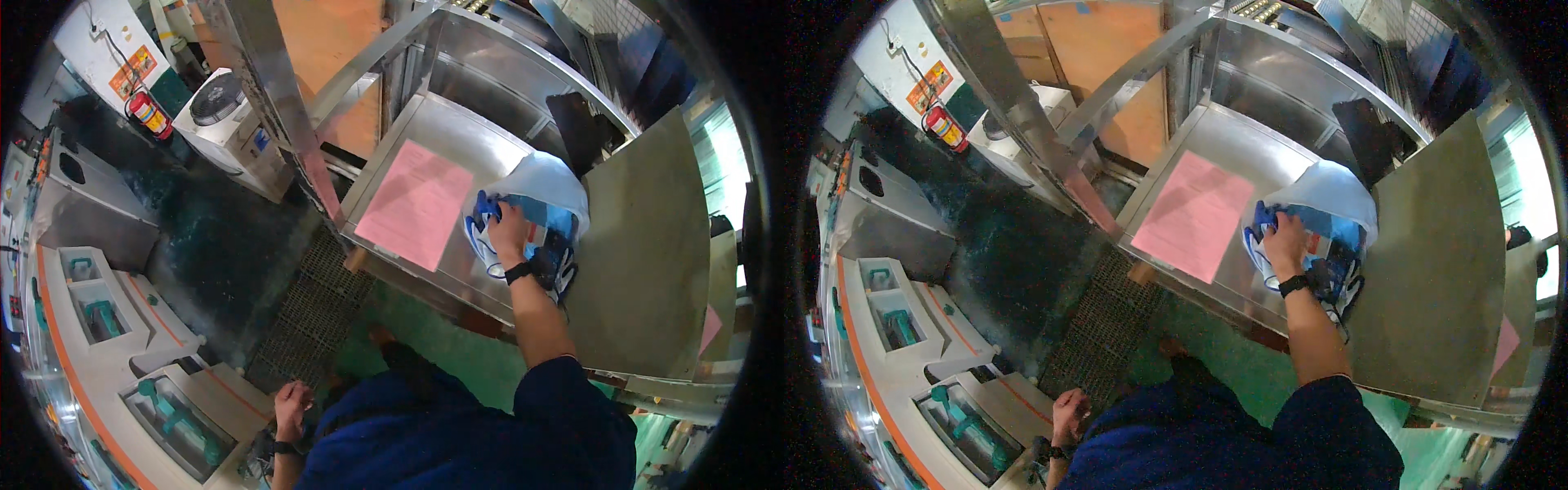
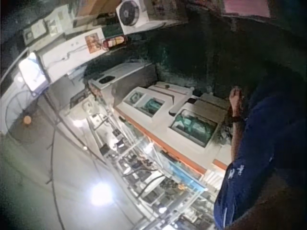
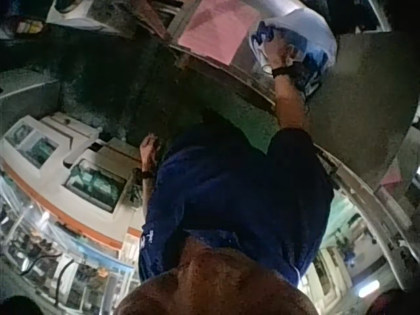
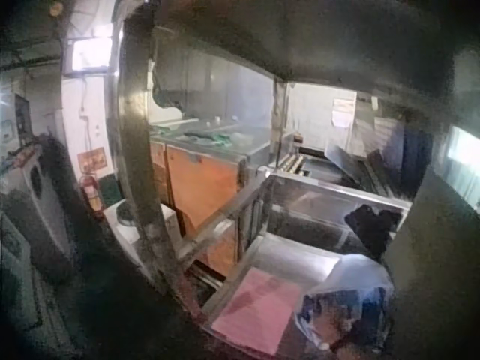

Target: Collecting stacked blue panels from a conveyor belt and transporting them to a different workstation.

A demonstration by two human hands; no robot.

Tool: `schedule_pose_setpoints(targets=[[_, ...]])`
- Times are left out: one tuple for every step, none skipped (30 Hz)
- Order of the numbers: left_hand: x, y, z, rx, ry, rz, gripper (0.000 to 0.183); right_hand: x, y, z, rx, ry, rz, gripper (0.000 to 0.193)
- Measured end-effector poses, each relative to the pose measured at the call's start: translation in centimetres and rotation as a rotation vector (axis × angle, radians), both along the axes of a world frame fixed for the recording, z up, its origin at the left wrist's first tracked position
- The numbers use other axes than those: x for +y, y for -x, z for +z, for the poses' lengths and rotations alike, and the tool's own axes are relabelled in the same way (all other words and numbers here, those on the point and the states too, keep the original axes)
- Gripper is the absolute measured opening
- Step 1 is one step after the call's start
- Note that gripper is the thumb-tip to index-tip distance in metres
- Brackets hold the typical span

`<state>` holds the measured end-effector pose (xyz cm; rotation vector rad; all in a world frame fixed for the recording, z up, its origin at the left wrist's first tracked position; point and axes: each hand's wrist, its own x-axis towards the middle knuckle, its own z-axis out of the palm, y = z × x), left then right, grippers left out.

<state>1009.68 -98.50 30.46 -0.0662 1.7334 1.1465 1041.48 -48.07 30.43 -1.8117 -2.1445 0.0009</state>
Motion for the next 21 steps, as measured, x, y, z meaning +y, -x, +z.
schedule_pose_setpoints(targets=[[0.1, -0.4, 0.4, 0.034, -0.012, -0.006, 0.018, -0.2, -0.2, 0.2, -0.002, 0.003, -0.005, 0.036], [0.3, -0.7, 0.6, 0.067, -0.024, -0.013, 0.020, -0.3, -0.4, 0.4, 0.048, -0.092, 0.005, 0.034], [0.1, -0.6, 0.2, 0.064, -0.022, -0.018, 0.020, -0.5, -0.7, 0.7, 0.097, -0.188, 0.015, 0.033], [-0.4, -0.5, -0.5, 0.029, -0.026, -0.019, 0.020, -0.6, -0.6, 1.3, 0.098, -0.189, 0.013, 0.033], [-0.8, -0.6, -1.1, -0.008, -0.028, -0.018, 0.020, -0.9, -0.3, 1.8, 0.152, -0.229, 0.033, 0.033], [-1.2, -0.6, -1.7, -0.006, -0.026, -0.019, 0.020, -1.1, 0.0, 2.3, 0.206, -0.270, 0.053, 0.034], [-1.3, -0.8, -2.1, -0.026, -0.019, 0.017, 0.020, -1.3, 0.3, 2.8, 0.205, -0.268, 0.049, 0.034], [-1.4, -0.8, -2.4, -0.045, -0.013, 0.055, 0.020, -1.5, 0.6, 3.2, 0.208, -0.299, 0.071, 0.034], [-1.7, -0.8, -2.6, -0.043, -0.010, 0.053, 0.020, -1.7, 1.1, 3.4, 0.213, -0.330, 0.094, 0.035], [-1.4, -1.0, -2.4, -0.033, 0.008, 0.024, 0.021, -1.9, 1.3, 3.5, 0.210, -0.328, 0.090, 0.035], [-1.2, -1.1, -2.2, -0.021, 0.027, -0.004, 0.021, -2.1, 1.6, 3.4, 0.236, -0.301, 0.102, 0.035], [-1.0, -1.4, -2.1, -0.021, 0.030, -0.006, 0.021, -2.3, 1.9, 3.3, 0.262, -0.274, 0.115, 0.034], [-0.3, -1.8, -1.5, 0.001, 0.080, 0.024, 0.019, -2.4, 2.1, 3.2, 0.261, -0.270, 0.111, 0.034], [0.2, -2.1, -0.9, 0.023, 0.131, 0.055, 0.019, -2.4, 2.3, 3.1, 0.294, -0.289, 0.127, 0.034], [0.4, -2.4, -0.5, 0.022, 0.135, 0.051, 0.019, -2.4, 2.3, 3.0, 0.325, -0.307, 0.141, 0.034], [0.6, -2.5, 0.1, 0.023, 0.104, 0.043, 0.019, -2.3, 2.5, 3.0, 0.299, -0.347, 0.164, 0.033], [0.8, -2.5, 0.3, 0.023, 0.071, 0.033, 0.020, -2.3, 2.6, 2.9, 0.299, -0.344, 0.162, 0.033], [0.4, -2.3, -0.1, 0.023, 0.075, 0.031, 0.020, -2.3, 2.6, 2.9, 0.345, -0.360, 0.171, 0.034], [-0.5, -1.8, -0.9, -0.004, 0.058, -0.013, 0.020, -2.2, 2.9, 3.0, 0.396, -0.377, 0.185, 0.034], [-1.6, -1.5, -1.7, -0.033, 0.044, -0.057, 0.021, -2.2, 2.9, 2.7, 0.399, -0.373, 0.186, 0.034], [-2.6, -1.4, -2.7, -0.031, 0.047, -0.055, 0.021, -2.2, 2.8, 2.3, 0.438, -0.288, 0.162, 0.034]])
